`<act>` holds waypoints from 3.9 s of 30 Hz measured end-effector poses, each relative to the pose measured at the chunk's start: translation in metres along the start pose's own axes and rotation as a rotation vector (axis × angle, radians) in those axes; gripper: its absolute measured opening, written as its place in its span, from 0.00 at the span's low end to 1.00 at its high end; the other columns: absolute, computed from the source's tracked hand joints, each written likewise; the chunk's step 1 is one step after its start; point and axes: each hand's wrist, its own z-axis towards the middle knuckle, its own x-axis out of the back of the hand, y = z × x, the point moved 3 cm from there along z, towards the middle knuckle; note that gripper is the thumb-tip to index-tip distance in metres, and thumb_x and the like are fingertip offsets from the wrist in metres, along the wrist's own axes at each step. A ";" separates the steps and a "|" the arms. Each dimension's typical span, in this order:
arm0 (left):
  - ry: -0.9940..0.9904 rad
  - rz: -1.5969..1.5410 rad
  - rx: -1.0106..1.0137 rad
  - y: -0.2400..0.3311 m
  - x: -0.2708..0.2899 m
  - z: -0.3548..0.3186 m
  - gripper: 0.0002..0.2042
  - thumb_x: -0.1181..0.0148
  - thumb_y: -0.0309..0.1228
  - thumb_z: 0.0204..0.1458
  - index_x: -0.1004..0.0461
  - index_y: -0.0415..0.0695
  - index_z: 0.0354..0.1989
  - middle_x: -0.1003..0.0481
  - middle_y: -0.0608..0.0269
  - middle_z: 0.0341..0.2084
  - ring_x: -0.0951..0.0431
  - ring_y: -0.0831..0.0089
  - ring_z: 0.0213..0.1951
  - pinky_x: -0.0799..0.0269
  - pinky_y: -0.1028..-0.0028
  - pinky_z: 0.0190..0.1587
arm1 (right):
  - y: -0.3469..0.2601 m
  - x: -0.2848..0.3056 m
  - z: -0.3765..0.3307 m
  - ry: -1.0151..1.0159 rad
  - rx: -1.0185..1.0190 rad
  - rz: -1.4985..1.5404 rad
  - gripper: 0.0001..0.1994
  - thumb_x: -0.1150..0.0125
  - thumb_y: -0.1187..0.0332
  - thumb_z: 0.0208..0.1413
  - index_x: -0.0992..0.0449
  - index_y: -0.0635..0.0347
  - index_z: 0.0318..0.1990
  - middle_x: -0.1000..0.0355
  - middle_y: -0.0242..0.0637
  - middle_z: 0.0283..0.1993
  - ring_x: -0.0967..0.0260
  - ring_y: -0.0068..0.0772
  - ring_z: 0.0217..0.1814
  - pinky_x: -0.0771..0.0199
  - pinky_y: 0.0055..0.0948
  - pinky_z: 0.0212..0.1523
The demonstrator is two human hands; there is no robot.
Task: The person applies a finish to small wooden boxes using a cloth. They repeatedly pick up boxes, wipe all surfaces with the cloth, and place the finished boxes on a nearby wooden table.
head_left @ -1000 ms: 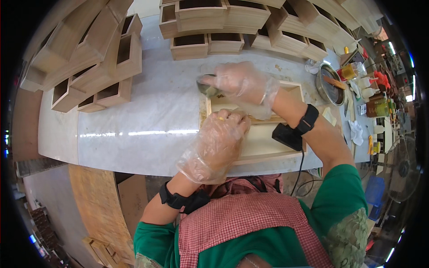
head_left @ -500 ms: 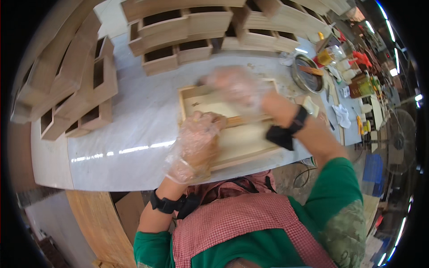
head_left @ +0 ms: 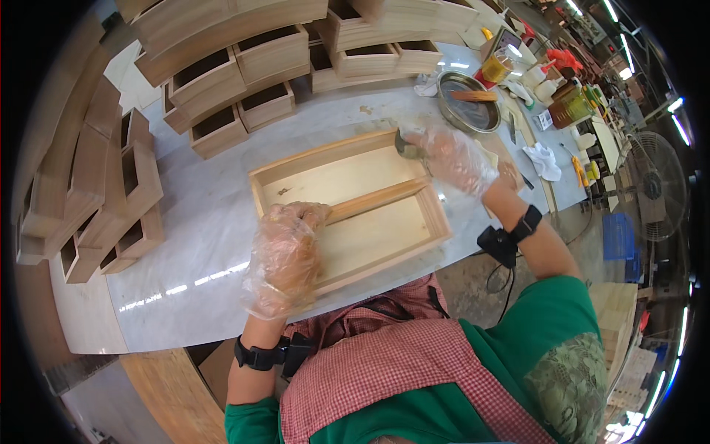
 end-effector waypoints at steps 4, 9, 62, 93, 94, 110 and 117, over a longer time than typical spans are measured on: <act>0.001 0.017 -0.007 0.000 -0.001 -0.001 0.23 0.40 0.16 0.40 0.20 0.48 0.47 0.21 0.61 0.44 0.24 0.55 0.47 0.27 0.58 0.51 | 0.016 -0.016 -0.022 0.186 0.171 0.053 0.22 0.43 0.72 0.55 0.24 0.52 0.59 0.25 0.42 0.38 0.24 0.48 0.42 0.23 0.40 0.45; -0.029 -0.060 -0.028 -0.001 0.000 0.004 0.22 0.41 0.15 0.40 0.19 0.46 0.47 0.21 0.59 0.42 0.24 0.54 0.46 0.27 0.58 0.49 | 0.050 -0.043 0.026 0.196 0.226 -0.318 0.26 0.46 0.70 0.55 0.29 0.50 0.64 0.26 0.38 0.39 0.26 0.38 0.41 0.24 0.35 0.41; -0.037 0.024 -0.003 0.003 -0.005 0.009 0.12 0.38 0.22 0.53 0.17 0.45 0.45 0.18 0.54 0.39 0.20 0.52 0.43 0.25 0.61 0.47 | -0.095 0.000 -0.127 -0.124 0.303 0.339 0.24 0.47 0.69 0.57 0.35 0.67 0.62 0.28 0.44 0.38 0.26 0.49 0.41 0.24 0.41 0.43; 0.011 -0.020 -0.001 -0.009 -0.010 -0.003 0.11 0.40 0.23 0.55 0.18 0.46 0.46 0.20 0.56 0.38 0.22 0.53 0.44 0.26 0.60 0.49 | -0.088 0.003 -0.109 -0.154 0.377 0.028 0.15 0.40 0.78 0.47 0.26 0.60 0.45 0.28 0.41 0.36 0.26 0.46 0.36 0.22 0.40 0.37; 0.008 -0.028 -0.003 -0.009 -0.011 -0.002 0.11 0.40 0.23 0.55 0.18 0.45 0.46 0.19 0.56 0.38 0.22 0.53 0.44 0.26 0.60 0.49 | -0.099 0.002 -0.103 -0.158 0.440 0.040 0.13 0.41 0.77 0.47 0.26 0.59 0.43 0.27 0.41 0.37 0.26 0.46 0.37 0.22 0.40 0.38; -0.001 -0.530 0.365 -0.032 0.012 -0.116 0.36 0.31 0.48 0.54 0.32 0.39 0.66 0.28 0.41 0.59 0.28 0.49 0.62 0.32 0.57 0.66 | -0.114 -0.004 -0.112 -0.138 0.418 -0.025 0.17 0.44 0.67 0.64 0.30 0.56 0.58 0.29 0.42 0.32 0.25 0.44 0.38 0.25 0.37 0.33; 0.038 -0.435 0.360 -0.018 -0.008 -0.126 0.39 0.24 0.39 0.46 0.35 0.41 0.67 0.28 0.44 0.59 0.28 0.46 0.60 0.29 0.57 0.62 | -0.214 -0.029 -0.060 -0.060 0.670 0.758 0.06 0.43 0.75 0.53 0.26 0.58 0.38 0.30 0.39 0.29 0.26 0.41 0.33 0.24 0.36 0.34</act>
